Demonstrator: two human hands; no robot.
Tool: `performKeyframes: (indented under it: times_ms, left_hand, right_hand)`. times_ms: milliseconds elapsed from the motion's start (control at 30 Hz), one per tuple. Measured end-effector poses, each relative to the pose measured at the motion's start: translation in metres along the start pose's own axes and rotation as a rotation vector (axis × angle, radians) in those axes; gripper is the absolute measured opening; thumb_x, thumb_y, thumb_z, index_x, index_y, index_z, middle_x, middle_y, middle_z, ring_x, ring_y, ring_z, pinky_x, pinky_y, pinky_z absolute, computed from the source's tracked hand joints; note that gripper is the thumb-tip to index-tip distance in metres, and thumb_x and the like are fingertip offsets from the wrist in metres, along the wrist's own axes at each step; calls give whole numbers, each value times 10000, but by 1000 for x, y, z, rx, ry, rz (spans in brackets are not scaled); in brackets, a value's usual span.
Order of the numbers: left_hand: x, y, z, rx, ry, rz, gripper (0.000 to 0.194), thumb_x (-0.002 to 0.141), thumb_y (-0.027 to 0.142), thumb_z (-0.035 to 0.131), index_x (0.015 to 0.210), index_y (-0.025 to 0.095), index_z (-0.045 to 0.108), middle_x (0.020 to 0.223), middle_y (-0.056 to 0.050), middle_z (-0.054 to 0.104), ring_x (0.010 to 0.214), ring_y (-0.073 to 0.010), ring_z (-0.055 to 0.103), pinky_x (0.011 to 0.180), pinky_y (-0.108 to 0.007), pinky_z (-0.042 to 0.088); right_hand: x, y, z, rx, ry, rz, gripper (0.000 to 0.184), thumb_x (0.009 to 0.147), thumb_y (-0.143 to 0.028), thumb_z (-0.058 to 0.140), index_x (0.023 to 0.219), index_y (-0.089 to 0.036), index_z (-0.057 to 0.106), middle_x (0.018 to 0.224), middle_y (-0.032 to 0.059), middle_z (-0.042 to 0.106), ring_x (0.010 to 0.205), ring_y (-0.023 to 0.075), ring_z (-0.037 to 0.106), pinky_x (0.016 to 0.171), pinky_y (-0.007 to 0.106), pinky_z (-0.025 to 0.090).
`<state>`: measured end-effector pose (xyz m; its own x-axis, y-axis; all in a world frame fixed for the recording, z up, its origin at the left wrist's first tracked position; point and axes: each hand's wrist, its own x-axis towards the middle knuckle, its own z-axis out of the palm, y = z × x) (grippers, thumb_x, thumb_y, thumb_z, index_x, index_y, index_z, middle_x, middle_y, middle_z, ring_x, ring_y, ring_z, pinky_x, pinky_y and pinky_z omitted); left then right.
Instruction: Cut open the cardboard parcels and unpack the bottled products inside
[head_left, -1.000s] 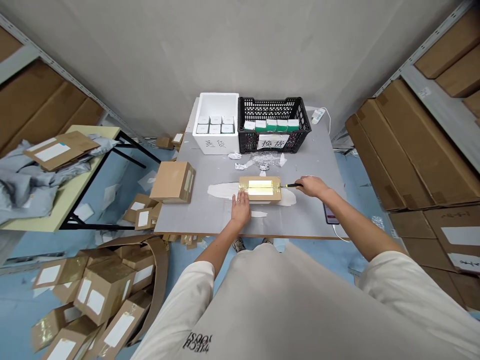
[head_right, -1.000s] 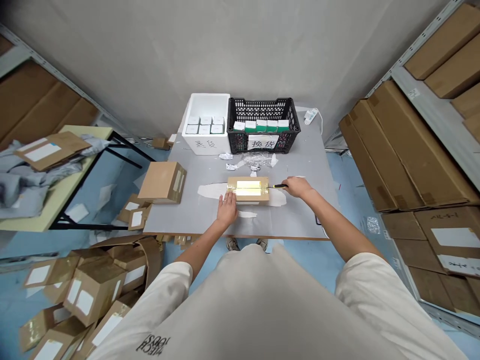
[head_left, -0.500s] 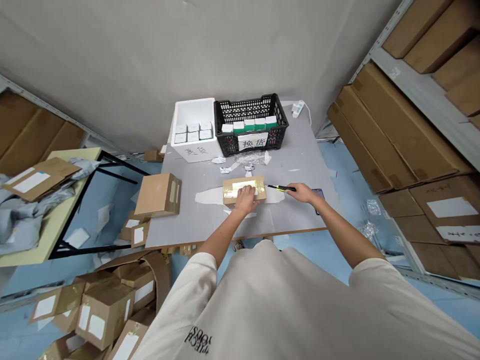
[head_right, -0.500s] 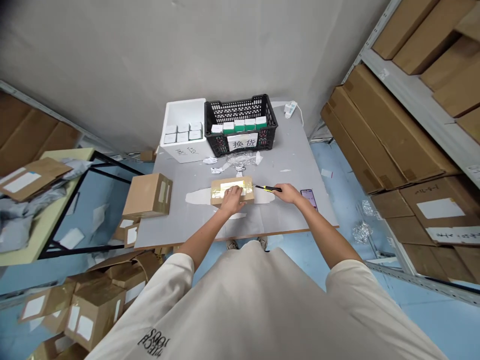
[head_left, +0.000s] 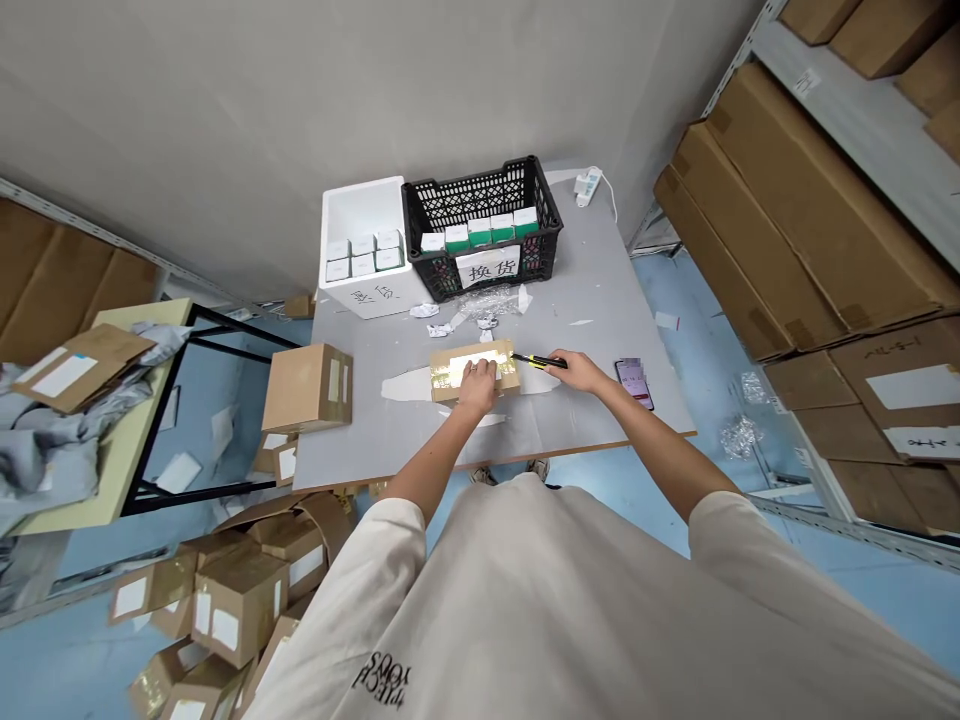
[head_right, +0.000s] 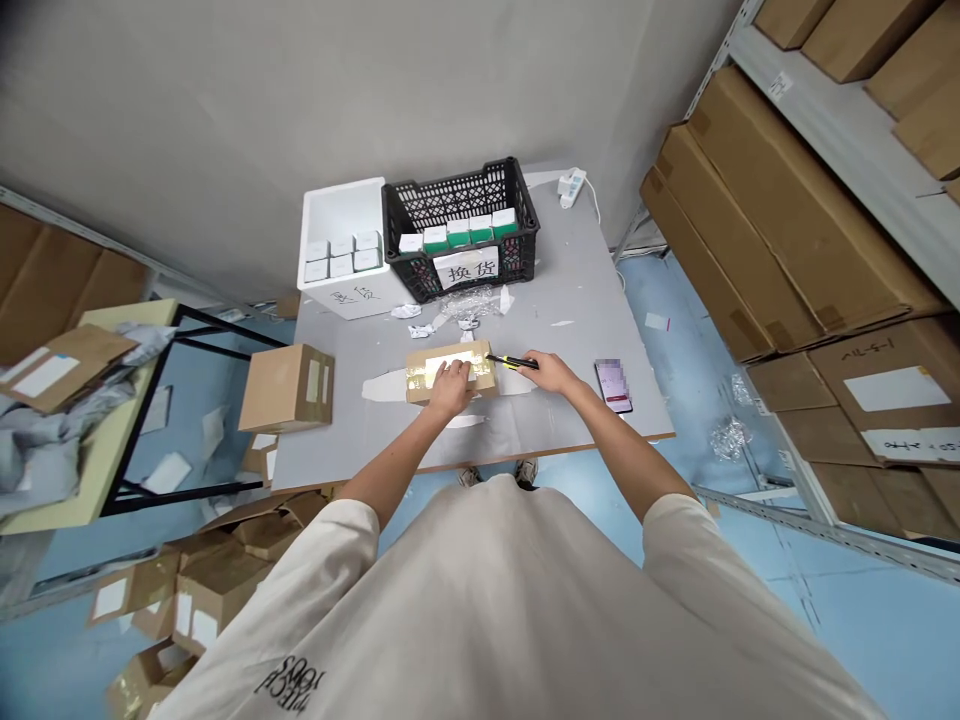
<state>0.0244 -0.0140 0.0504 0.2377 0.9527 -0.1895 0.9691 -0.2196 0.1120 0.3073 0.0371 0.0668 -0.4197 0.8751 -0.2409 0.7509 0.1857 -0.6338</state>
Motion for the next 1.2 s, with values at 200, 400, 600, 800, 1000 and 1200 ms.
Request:
performKeyframes:
  times_ms: [200,400,600,800,1000,1200]
  left_hand:
    - [-5,3,0,1,17,-8,667,844,308,712,1437,167,440,1385,-182,539,1217,-315,612,1285,-479,154]
    - [-12,5,0,-4,47,-12,665,854,282,701,1448,182,420,1385,-162,540,1142,-281,653,1283,-485,159]
    - [-17,3,2,-27,63,-9,660,857,272,699,1450,186,420,1369,-154,543,1129,-279,654,1287,-489,148]
    - [-20,2,4,-8,90,12,636,868,273,700,1439,181,435,1358,-146,550,1110,-274,663,1292,-482,149]
    - [-18,1,2,-25,75,-5,624,870,288,717,1423,189,445,1365,-140,546,1112,-277,669,1294,-492,159]
    - [-15,-1,1,-52,52,-18,632,864,304,741,1410,165,455,1379,-156,535,1163,-280,646,1300,-486,144]
  right_hand:
    - [29,-6,-19,-115,-79,-131,373,985,-428,535,1239,-225,716,1095,49,773,912,204,661,750,246,424]
    - [52,-21,-43,-374,-253,-172,322,970,-370,550,1196,-254,747,1098,61,775,926,225,668,725,271,399]
    - [67,-45,-44,-556,-305,-220,282,974,-309,548,1159,-256,755,1115,92,766,988,262,674,769,307,414]
    - [78,-55,-40,-635,-335,-275,277,958,-272,563,1159,-261,752,1150,103,755,1039,270,672,788,316,432]
    - [73,-26,-40,-371,-429,-150,252,922,-340,580,1079,-255,757,946,46,760,798,193,651,662,262,427]
    - [44,12,-15,34,-483,-34,367,937,-522,519,979,-211,708,774,7,698,640,143,577,584,235,426]
